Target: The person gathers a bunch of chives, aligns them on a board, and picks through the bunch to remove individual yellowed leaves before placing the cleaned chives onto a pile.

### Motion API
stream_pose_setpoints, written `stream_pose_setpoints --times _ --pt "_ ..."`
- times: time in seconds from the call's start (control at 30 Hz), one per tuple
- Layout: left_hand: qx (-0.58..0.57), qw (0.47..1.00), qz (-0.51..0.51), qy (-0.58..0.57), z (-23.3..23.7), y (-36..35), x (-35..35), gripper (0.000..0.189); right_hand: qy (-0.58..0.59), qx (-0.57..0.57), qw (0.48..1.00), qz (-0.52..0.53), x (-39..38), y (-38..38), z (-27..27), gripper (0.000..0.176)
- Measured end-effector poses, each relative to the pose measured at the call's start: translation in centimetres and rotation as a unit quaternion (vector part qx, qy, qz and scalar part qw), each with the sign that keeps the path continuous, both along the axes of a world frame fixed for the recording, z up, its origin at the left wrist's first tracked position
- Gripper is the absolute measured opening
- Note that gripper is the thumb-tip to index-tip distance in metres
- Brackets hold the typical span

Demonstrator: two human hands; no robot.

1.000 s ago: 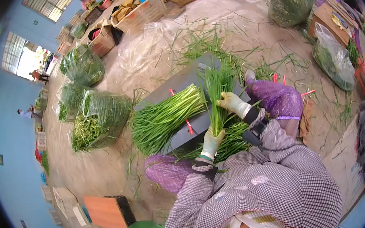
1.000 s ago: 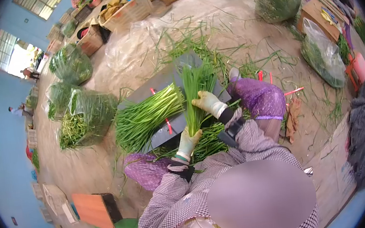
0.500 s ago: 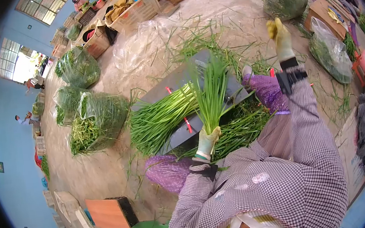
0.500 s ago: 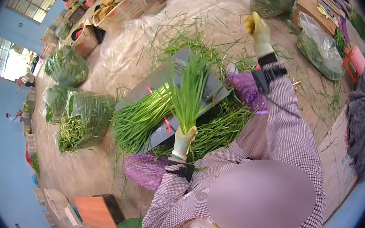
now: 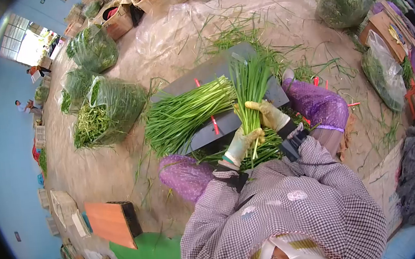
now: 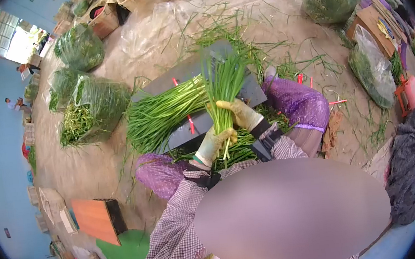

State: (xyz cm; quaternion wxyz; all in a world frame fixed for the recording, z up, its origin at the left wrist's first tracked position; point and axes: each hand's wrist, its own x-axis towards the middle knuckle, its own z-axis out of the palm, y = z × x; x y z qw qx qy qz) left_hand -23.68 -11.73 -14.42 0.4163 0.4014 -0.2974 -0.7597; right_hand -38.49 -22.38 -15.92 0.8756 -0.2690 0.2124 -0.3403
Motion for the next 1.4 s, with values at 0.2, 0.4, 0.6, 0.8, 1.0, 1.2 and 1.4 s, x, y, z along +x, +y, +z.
stream_pose_setpoints --times 0.2,0.4,0.6,0.8,1.0,1.2,1.4 --pt "0.044 0.928 -0.007 0.371 0.5 0.7 0.7 0.067 -0.071 0.030 0.994 0.073 0.0 -0.3 2.9 0.049" --pt "0.027 0.952 0.066 0.297 -3.1 1.2 1.2 0.062 0.268 -0.017 0.963 -0.009 -0.1 -1.8 -3.9 0.057" --pt "0.011 0.975 0.129 0.180 -6.1 1.5 0.1 0.053 0.543 -0.303 0.763 -0.176 -1.3 2.7 -2.2 0.050" --pt "0.034 0.980 0.130 0.149 -7.1 1.4 -0.2 0.045 0.445 -0.200 0.872 -0.030 -1.5 4.0 -4.6 0.018" --pt "0.081 0.950 0.098 0.284 -7.3 1.5 0.8 0.044 0.262 -0.130 0.945 -0.143 -1.7 4.4 -5.3 0.012" --pt "0.037 0.972 0.163 0.163 -8.4 1.8 -0.6 0.044 0.618 -0.370 0.694 -0.015 -0.8 5.2 -0.9 0.041" --pt "0.090 0.964 0.102 0.230 -9.0 1.2 1.3 0.048 0.361 -0.147 0.920 -0.047 -1.7 4.3 -4.4 0.012"
